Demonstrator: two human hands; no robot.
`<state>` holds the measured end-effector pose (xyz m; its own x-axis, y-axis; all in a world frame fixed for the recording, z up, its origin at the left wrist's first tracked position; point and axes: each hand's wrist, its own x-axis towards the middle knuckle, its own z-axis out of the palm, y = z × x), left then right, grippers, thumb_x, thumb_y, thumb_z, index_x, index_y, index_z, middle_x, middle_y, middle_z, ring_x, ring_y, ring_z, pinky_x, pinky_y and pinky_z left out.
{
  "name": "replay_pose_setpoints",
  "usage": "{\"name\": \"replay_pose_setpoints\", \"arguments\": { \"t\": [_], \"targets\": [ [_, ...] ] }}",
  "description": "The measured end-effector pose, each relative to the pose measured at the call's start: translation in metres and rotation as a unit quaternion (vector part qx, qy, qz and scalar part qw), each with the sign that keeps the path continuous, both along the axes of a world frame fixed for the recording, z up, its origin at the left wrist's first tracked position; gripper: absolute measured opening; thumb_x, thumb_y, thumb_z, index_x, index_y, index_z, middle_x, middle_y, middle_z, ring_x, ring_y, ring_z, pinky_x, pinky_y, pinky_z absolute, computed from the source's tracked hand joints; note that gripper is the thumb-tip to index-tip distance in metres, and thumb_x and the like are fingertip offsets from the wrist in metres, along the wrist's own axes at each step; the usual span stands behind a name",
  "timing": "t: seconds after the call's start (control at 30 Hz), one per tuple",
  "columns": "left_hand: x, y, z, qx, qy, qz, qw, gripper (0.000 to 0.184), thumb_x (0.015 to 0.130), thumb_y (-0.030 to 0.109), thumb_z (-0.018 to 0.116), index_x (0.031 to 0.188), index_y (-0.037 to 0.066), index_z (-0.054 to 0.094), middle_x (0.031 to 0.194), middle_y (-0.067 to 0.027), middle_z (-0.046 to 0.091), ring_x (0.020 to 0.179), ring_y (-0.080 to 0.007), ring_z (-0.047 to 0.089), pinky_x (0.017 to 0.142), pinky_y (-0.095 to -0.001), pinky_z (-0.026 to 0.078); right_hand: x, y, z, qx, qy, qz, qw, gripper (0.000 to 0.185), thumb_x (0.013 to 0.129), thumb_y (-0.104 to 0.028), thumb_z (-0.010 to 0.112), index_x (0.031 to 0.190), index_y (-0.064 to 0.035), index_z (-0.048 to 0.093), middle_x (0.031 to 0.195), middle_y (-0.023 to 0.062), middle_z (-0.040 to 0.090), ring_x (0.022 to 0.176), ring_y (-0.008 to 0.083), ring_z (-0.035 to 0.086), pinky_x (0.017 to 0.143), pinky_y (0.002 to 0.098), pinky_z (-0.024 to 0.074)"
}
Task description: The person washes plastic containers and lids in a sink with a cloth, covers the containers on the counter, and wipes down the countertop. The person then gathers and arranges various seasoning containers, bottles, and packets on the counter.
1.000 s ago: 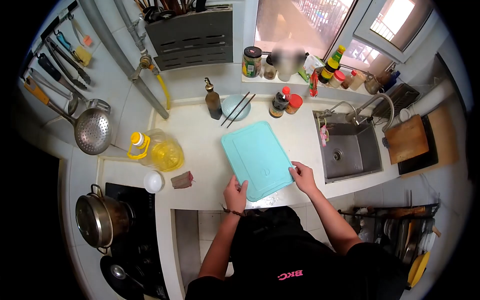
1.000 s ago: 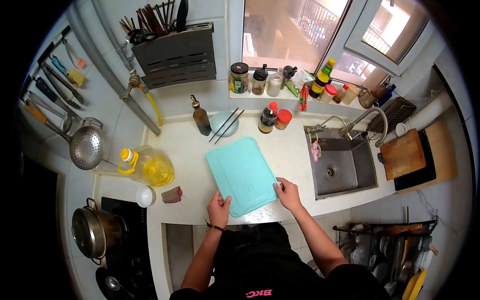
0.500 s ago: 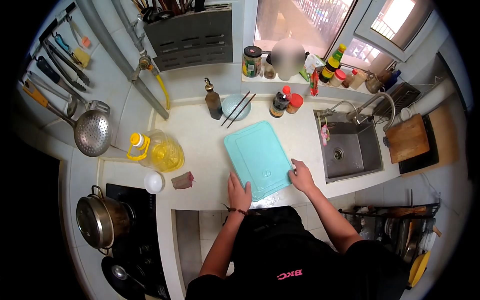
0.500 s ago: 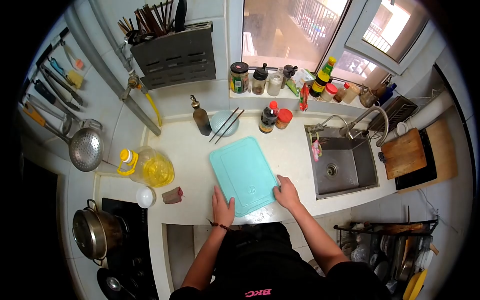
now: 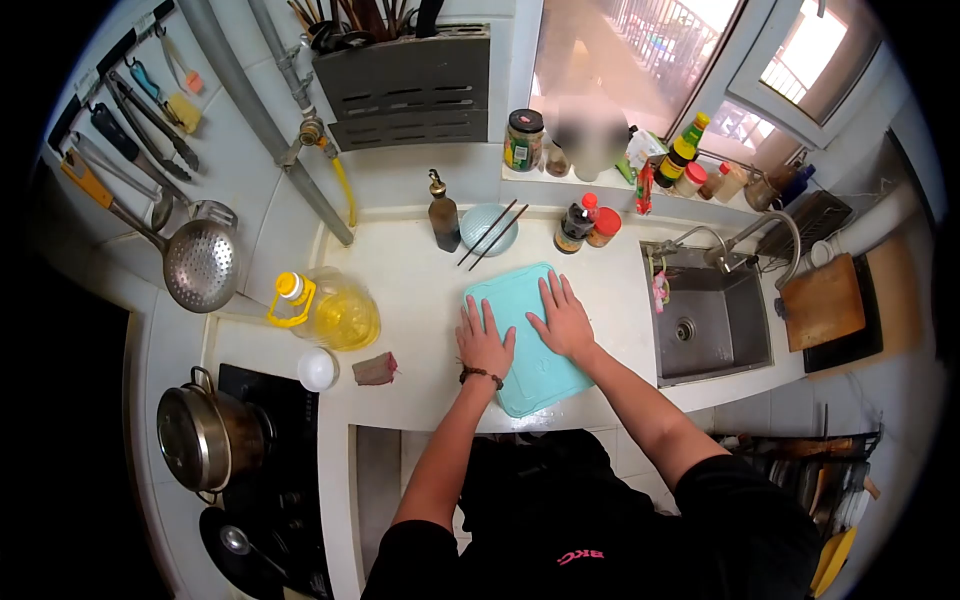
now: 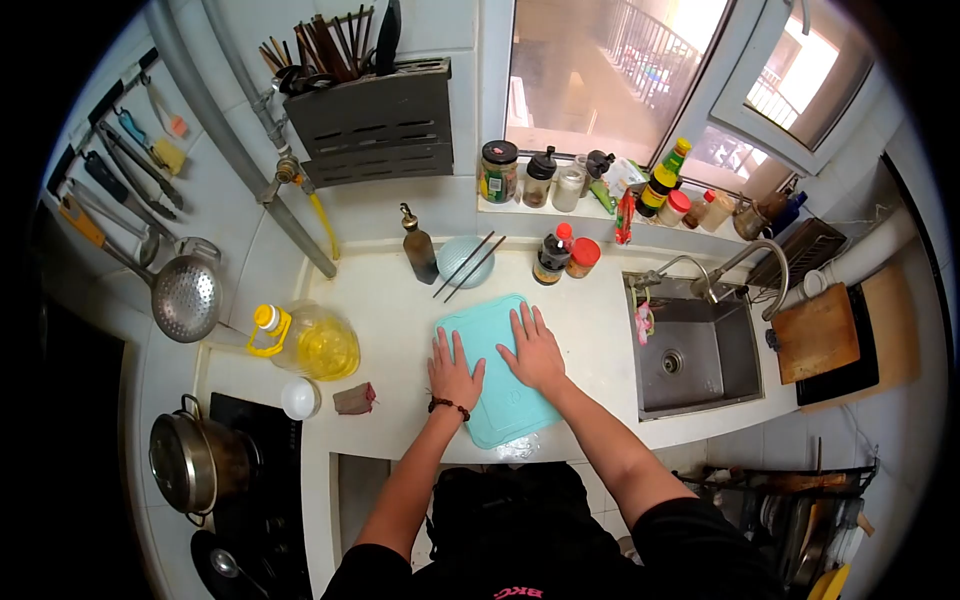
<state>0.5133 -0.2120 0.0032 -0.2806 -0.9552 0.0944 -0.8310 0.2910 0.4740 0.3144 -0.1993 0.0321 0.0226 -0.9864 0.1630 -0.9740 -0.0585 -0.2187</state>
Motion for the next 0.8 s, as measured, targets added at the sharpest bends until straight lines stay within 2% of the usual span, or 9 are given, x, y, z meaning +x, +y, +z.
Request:
{"name": "replay_pose_setpoints", "arguments": {
  "t": [0.1,0.23,0.37,0.4,0.43,0.47,0.5,0.73,0.8],
  "targets": [
    [0.004,-0.002,0.01,-0.05,-0.087,-0.01,0.995,0.08,0.097,0.039,0.062,0.158,-0.001,0.029,0.167,-0.0252,0.016,0.153,-0.0465,0.018,0.116,-0.0644,0.026,0.002,0.004,-0.002,-0.019,-0.013,0.002,1.0,0.075,0.098,-0.048,0.058,0.153,0.0005,0.04,0.161,0.0262,0.032,0.146,0.0466,0.033,0.113,0.0522,0.0404],
    [-0.004,-0.029,0.012,-0.014,-0.023,-0.01,1.0,0.077,0.096,0.037,0.062,0.156,-0.001,0.032,0.165,-0.0251,0.019,0.152,-0.0461,0.019,0.116,-0.0637,0.027,0.003,0.0,0.025,0.049,-0.019,-0.011,0.999,0.074,0.097,-0.047,0.059,0.151,0.0007,0.042,0.16,0.0263,0.033,0.14,0.0466,0.039,0.111,0.053,0.0422],
    [-0.014,-0.035,0.0,-0.106,0.018,0.003,0.994,0.076,0.091,0.037,0.065,0.152,0.001,0.039,0.159,-0.0238,0.03,0.15,-0.0439,0.024,0.114,-0.0596,0.033,-0.003,-0.019,0.055,0.095,0.017,-0.004,0.995,0.074,0.096,-0.047,0.06,0.151,0.0007,0.042,0.161,0.0275,0.031,0.132,0.0469,0.047,0.106,0.053,0.0457],
    [-0.013,-0.032,-0.007,-0.121,0.002,0.004,0.993,0.076,0.09,0.037,0.067,0.152,0.002,0.04,0.157,-0.0231,0.032,0.149,-0.0437,0.026,0.113,-0.0578,0.035,-0.006,-0.017,0.039,0.101,0.016,-0.008,0.995,0.074,0.096,-0.047,0.06,0.151,0.0007,0.042,0.161,0.0275,0.031,0.132,0.0469,0.047,0.106,0.053,0.0457],
    [-0.011,-0.028,-0.008,-0.115,0.001,0.0,0.993,0.076,0.09,0.037,0.067,0.152,0.002,0.04,0.157,-0.0231,0.032,0.149,-0.0437,0.026,0.113,-0.0578,0.035,-0.009,-0.017,0.009,0.033,-0.021,-0.007,0.999,0.075,0.096,-0.047,0.059,0.152,0.0003,0.04,0.161,0.0281,0.029,0.127,0.0467,0.051,0.103,0.0526,0.048],
    [-0.01,-0.032,-0.004,-0.1,0.005,-0.004,0.995,0.077,0.09,0.039,0.066,0.152,0.003,0.039,0.156,-0.0226,0.034,0.147,-0.0436,0.028,0.111,-0.0568,0.036,-0.012,-0.023,-0.007,-0.042,-0.057,-0.003,0.997,0.076,0.096,-0.047,0.059,0.153,0.0,0.039,0.161,0.0286,0.028,0.122,0.0466,0.055,0.101,0.0522,0.0504],
    [-0.01,-0.037,-0.001,-0.086,0.009,-0.008,0.996,0.078,0.089,0.041,0.066,0.153,0.004,0.039,0.154,-0.0221,0.035,0.146,-0.0434,0.03,0.109,-0.0558,0.037,-0.011,-0.027,-0.003,-0.042,-0.058,-0.003,0.997,0.076,0.096,-0.047,0.059,0.153,0.0,0.039,0.161,0.0286,0.028,0.122,0.0466,0.055,0.101,0.0522,0.0504],
    [-0.019,-0.046,0.009,-0.025,-0.031,0.008,0.999,0.082,0.09,0.053,0.065,0.151,0.004,0.041,0.151,-0.0215,0.039,0.14,-0.0428,0.035,0.108,-0.0575,0.036,-0.004,-0.022,0.016,0.084,-0.061,-0.044,0.994,0.08,0.098,-0.046,0.057,0.157,-0.0011,0.029,0.163,0.0285,0.025,0.109,0.0453,0.063,0.089,0.0521,0.0566],
    [-0.021,-0.053,0.009,-0.042,-0.099,0.002,0.994,0.085,0.088,0.06,0.064,0.15,0.005,0.043,0.15,-0.0202,0.04,0.138,-0.0424,0.036,0.111,-0.0595,0.033,-0.006,-0.024,0.019,0.098,-0.06,-0.05,0.992,0.08,0.098,-0.046,0.057,0.158,-0.0014,0.028,0.163,0.0282,0.024,0.108,0.0454,0.063,0.089,0.0524,0.0567]
  ]
}}
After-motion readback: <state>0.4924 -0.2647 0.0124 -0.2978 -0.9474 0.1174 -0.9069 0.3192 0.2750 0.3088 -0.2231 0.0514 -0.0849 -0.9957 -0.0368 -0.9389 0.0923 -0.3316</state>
